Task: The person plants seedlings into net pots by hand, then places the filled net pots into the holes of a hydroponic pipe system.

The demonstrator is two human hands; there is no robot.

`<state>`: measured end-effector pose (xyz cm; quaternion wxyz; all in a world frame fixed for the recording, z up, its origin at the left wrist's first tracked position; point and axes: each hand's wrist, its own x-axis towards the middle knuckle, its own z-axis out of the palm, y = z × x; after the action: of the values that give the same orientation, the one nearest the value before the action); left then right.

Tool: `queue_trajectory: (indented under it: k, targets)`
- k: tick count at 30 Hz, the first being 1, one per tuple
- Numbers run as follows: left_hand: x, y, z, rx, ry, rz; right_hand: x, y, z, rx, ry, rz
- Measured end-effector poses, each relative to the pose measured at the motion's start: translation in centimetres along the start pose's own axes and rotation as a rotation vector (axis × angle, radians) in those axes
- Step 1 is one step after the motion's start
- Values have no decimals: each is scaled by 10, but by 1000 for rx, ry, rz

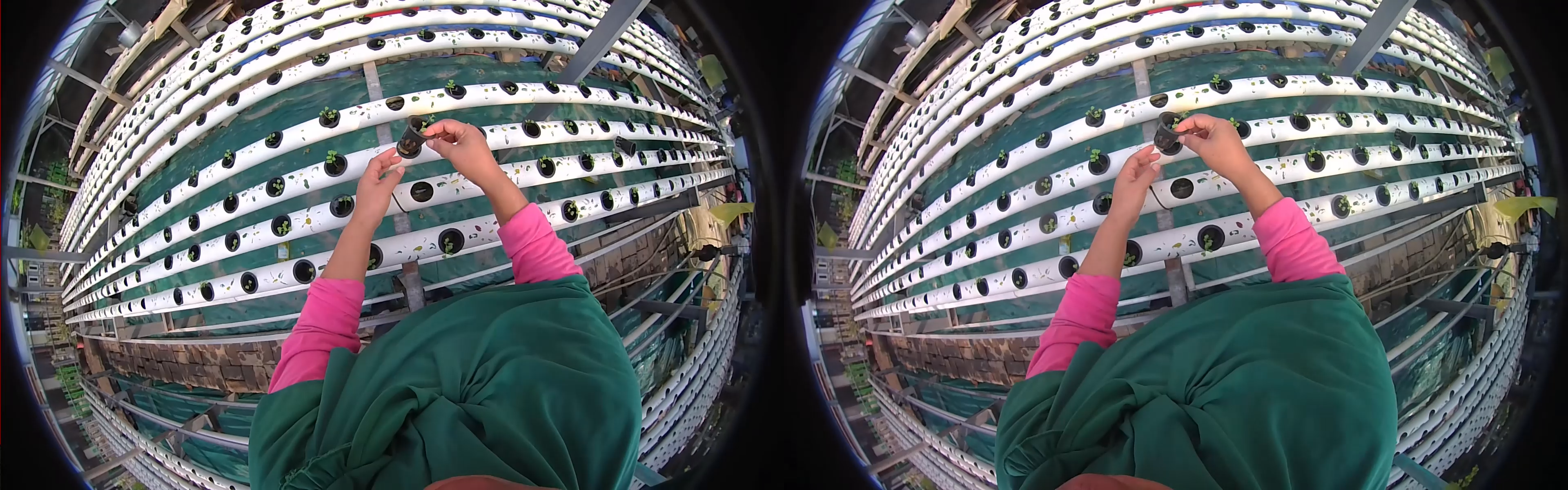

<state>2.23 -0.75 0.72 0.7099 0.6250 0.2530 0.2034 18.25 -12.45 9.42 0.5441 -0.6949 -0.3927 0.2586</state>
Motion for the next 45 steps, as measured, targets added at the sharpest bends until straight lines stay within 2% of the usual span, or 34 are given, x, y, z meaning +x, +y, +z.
queue_trajectory:
  k: [3, 4, 6, 8, 11, 14, 15, 17, 18, 21, 25, 32, 37, 40, 41, 43, 44, 45]
  targets:
    - [1, 13, 12, -144, 48, 91, -8, -3, 1, -54, -6, -23]
    - [2, 19, 15, -122, 56, 145, -10, -2, 2, -55, -3, -23]
    - [4, 25, 18, -99, 62, 202, -14, -5, 9, -150, 63, -172]
    - [6, 27, 18, 61, 31, 255, -23, -16, 14, -164, 73, -181]
    - [-4, 42, 21, 183, 84, 329, -34, -23, 21, -498, 136, -512]
    - [-9, 42, 18, 70, 78, 358, -46, -30, 29, -393, 205, -592]
    - [-10, 45, 16, 72, 79, 358, -46, -30, 29, -391, 205, -592]
    - [-13, 50, 12, -164, -10, 257, -47, -26, 28, 23, 232, -337]
    - [-12, 49, 8, -162, -9, 255, -44, -20, 27, 26, 232, -335]
    - [-5, 57, -2, -551, -68, 111, -31, -10, 22, -66, 184, -139]
    - [-5, 71, -13, -676, -86, -4, -20, 0, 36, -63, 121, -127]
    - [-3, 73, -20, -647, -123, -7, -14, -3, 58, 76, 90, -109]
    - [-4, 65, -13, -480, -119, 45, -16, 4, 61, 74, 113, -72]
    - [-8, 65, -5, -436, -121, 63, -19, 17, 59, 127, 121, -117]
    - [-7, 62, -4, -438, -122, 61, -19, 23, 56, 82, 104, -95]
    - [-5, 54, -2, -253, -104, 74, -24, 22, 48, 38, 88, -72]
    - [-3, 51, -1, -253, -106, 74, -27, 21, 41, -69, 148, -97]
    - [-2, 48, 0, -121, -86, 65, -32, 15, 34, -176, 207, -120]
